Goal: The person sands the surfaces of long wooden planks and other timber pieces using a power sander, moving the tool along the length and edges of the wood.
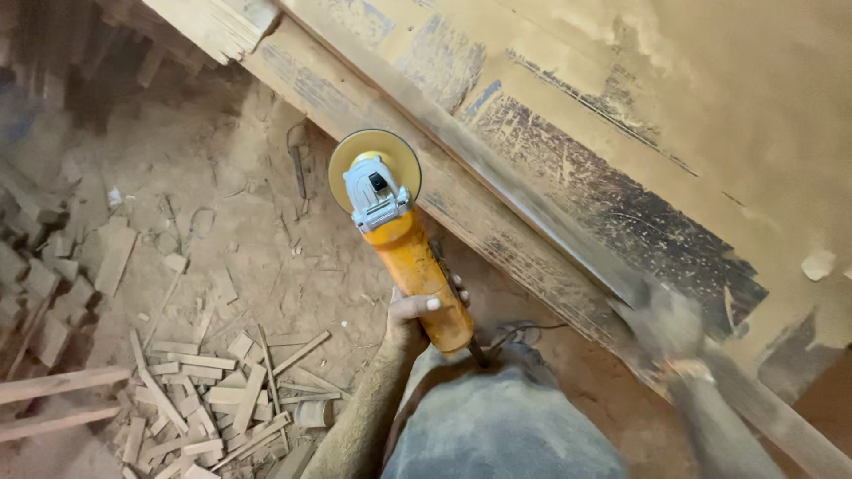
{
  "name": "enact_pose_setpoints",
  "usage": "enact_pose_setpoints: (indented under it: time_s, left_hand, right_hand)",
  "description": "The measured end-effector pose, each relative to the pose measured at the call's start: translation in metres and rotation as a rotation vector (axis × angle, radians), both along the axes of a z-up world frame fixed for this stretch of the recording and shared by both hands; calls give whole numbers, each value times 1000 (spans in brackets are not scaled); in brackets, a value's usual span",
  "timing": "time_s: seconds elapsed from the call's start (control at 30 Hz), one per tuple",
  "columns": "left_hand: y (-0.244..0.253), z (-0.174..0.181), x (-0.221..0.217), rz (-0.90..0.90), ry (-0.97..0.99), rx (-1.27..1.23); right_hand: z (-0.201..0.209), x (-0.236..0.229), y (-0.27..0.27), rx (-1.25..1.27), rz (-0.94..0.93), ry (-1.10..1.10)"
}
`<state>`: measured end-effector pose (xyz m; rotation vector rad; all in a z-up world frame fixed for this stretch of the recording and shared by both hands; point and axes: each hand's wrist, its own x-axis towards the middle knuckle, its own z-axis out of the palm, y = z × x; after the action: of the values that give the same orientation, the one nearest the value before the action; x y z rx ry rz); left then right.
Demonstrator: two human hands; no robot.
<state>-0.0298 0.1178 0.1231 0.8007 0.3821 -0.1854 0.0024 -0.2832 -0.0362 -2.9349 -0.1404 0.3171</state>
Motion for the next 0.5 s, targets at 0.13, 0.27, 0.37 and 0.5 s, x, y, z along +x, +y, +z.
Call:
enact_pose_setpoints:
  time_s: [0.13, 0.27, 0.37, 0.5]
  left_hand:
    - [-13, -1, 9, -49, 43, -34]
    - [-31, 1, 16, -95, -3, -23]
    - [-40, -1, 22, -181, 35, -39]
    - [-53, -6, 27, -236, -2, -6]
  right_hand:
    - [-4, -64, -66, -122, -97, 209]
    - [-3, -97, -107, -190, -123, 307]
    - [-7, -100, -123, -218, -86, 330]
    - [-5, -92, -135, -247, -43, 351]
